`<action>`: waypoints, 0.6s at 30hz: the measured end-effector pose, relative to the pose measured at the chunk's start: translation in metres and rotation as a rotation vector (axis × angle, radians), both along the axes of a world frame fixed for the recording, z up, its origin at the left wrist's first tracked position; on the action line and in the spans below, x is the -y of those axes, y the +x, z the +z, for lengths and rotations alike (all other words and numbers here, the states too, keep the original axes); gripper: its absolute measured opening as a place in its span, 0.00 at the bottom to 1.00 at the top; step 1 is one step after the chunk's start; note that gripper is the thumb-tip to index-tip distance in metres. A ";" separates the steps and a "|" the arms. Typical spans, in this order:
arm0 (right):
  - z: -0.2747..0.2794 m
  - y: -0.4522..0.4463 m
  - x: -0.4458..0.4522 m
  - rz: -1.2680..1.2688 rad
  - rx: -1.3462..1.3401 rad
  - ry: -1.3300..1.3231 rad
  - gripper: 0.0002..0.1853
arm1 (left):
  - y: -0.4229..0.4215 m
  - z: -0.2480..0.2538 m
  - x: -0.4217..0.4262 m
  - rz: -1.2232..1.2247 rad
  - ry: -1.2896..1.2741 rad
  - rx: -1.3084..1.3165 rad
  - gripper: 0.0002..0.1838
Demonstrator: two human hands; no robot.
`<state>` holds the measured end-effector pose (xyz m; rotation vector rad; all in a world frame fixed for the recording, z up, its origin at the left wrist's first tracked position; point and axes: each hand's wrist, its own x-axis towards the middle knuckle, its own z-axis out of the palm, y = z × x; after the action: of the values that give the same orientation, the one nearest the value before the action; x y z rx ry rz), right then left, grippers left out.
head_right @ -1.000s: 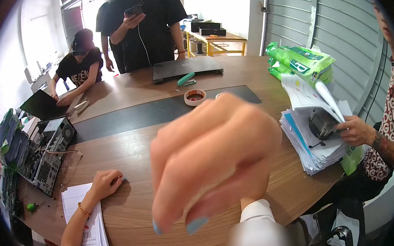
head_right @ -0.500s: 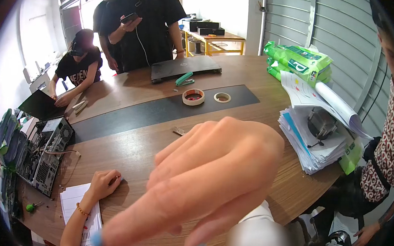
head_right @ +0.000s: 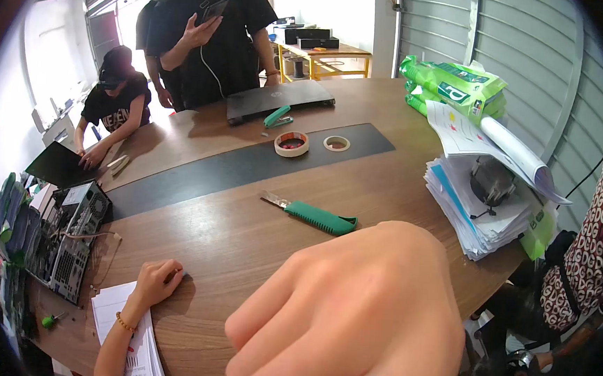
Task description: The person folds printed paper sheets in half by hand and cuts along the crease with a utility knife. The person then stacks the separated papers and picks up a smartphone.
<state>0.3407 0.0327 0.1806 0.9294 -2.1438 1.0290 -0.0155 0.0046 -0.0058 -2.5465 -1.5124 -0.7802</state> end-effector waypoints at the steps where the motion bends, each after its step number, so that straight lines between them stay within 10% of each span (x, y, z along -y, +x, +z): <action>1: -0.002 0.003 0.003 0.004 -0.007 -0.001 0.10 | 0.000 0.000 0.000 -0.004 -0.003 -0.002 0.04; 18: -0.018 0.021 0.005 0.015 -0.137 -0.054 0.09 | 0.003 0.004 0.001 0.034 -0.048 0.035 0.04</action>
<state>0.3617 0.0279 0.1624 0.9636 -1.9895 0.9961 -0.0121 0.0033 -0.0020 -2.5471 -1.5991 -0.7976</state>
